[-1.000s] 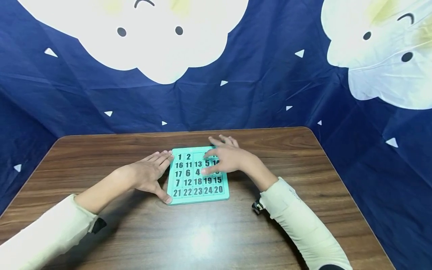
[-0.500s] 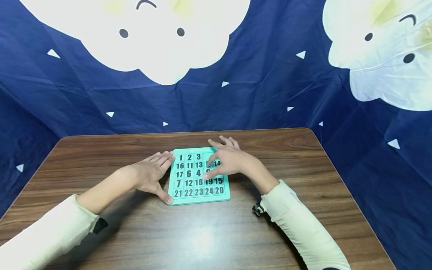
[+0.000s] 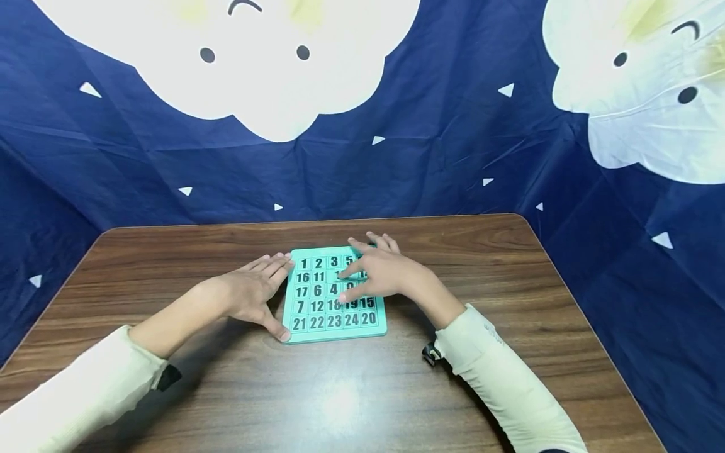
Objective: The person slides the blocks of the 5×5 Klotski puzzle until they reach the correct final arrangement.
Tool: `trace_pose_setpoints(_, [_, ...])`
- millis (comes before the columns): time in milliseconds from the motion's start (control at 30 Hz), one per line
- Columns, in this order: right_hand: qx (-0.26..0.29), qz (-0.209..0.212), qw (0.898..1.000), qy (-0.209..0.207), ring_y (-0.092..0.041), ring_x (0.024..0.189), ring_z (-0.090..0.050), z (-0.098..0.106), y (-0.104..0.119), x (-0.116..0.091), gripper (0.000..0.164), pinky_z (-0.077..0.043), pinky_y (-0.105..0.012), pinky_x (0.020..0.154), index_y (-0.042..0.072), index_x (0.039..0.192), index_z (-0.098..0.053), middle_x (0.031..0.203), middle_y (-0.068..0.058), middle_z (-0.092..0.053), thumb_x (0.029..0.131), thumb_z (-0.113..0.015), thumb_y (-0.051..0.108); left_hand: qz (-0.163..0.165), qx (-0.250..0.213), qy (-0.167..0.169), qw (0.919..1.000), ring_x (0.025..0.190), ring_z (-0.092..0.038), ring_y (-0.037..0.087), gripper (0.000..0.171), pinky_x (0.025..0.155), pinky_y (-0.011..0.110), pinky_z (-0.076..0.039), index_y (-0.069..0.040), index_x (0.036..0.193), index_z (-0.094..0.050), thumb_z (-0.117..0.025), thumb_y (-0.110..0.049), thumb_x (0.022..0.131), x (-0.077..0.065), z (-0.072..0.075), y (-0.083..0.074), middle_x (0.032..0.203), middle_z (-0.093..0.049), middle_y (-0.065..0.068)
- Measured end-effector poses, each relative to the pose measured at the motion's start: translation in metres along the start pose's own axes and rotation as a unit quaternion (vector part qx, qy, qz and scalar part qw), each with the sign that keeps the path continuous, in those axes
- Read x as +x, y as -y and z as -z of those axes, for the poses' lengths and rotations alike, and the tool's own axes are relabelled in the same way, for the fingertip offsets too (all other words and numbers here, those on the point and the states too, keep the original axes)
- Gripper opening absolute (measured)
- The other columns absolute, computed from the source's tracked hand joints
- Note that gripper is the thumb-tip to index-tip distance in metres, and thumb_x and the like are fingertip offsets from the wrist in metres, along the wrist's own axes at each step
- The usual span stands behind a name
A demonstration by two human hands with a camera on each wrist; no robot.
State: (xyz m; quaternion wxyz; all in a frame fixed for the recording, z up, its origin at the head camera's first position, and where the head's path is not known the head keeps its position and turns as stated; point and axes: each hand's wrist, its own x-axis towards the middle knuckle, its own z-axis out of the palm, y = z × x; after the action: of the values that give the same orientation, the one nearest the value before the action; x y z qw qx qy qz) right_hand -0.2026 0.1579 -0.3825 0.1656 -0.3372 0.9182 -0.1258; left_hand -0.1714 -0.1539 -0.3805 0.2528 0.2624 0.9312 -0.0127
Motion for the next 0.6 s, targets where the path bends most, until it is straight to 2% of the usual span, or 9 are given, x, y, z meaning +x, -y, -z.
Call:
trace_pose_setpoints(67, [-0.009,-0.015,1.0,-0.01,-0.053,0.176,-0.003,0.004,0.002,-0.004,0.054,0.0,-0.079,0.14,0.035,0.139,-0.082,0.19,-0.015,-0.022,0.096,-0.081,0.067,0.0,-0.001,0.0,1.0,0.179,-0.007,0.043,0.157,0.149,0.057,-0.006,0.006,0.179,-0.011,-0.081,-0.091,0.078,-0.001,0.0,0.0,0.189,-0.004,0.028])
trace_pose_setpoints(133, [-0.009,-0.013,1.0,-0.009,-0.052,0.177,-0.002,0.006,0.003,-0.006,0.054,0.0,-0.078,0.141,0.034,0.138,-0.083,0.19,-0.013,-0.022,0.096,-0.081,0.068,0.0,-0.001,0.0,1.0,0.179,-0.007,0.043,0.157,0.149,0.056,-0.006,0.006,0.179,-0.011,-0.081,-0.091,0.078,-0.001,-0.001,0.001,0.189,-0.005,0.028])
trace_pose_setpoints(300, [0.002,0.034,0.999,0.025,-0.055,0.176,-0.003,0.0,0.007,-0.005,0.058,-0.003,-0.083,0.138,0.039,0.148,-0.076,0.191,-0.011,-0.017,0.099,-0.076,0.07,0.0,0.001,0.002,1.0,0.179,-0.006,0.043,0.156,0.149,0.057,-0.006,0.006,0.179,-0.011,-0.081,-0.091,0.078,0.0,-0.001,0.001,0.189,-0.005,0.028])
trace_pose_setpoints(500, [-0.027,0.001,1.0,0.002,-0.053,0.176,-0.006,-0.003,0.007,0.004,0.064,-0.004,-0.079,0.141,0.04,0.154,-0.071,0.191,-0.013,-0.014,0.099,-0.075,0.072,0.001,0.003,0.0,1.0,0.179,-0.006,0.043,0.155,0.149,0.056,-0.007,0.005,0.179,-0.011,-0.081,-0.09,0.078,0.001,-0.001,0.0,0.19,-0.006,0.027])
trace_pose_setpoints(600, [-0.016,0.022,1.0,0.003,-0.053,0.177,-0.006,-0.006,0.013,0.007,0.064,-0.004,-0.08,0.141,0.038,0.154,-0.071,0.192,-0.013,-0.013,0.1,-0.075,0.071,0.0,0.001,-0.001,1.0,0.179,-0.007,0.044,0.155,0.148,0.057,-0.008,0.006,0.179,-0.012,-0.081,-0.09,0.078,0.0,-0.001,0.0,0.189,-0.008,0.028])
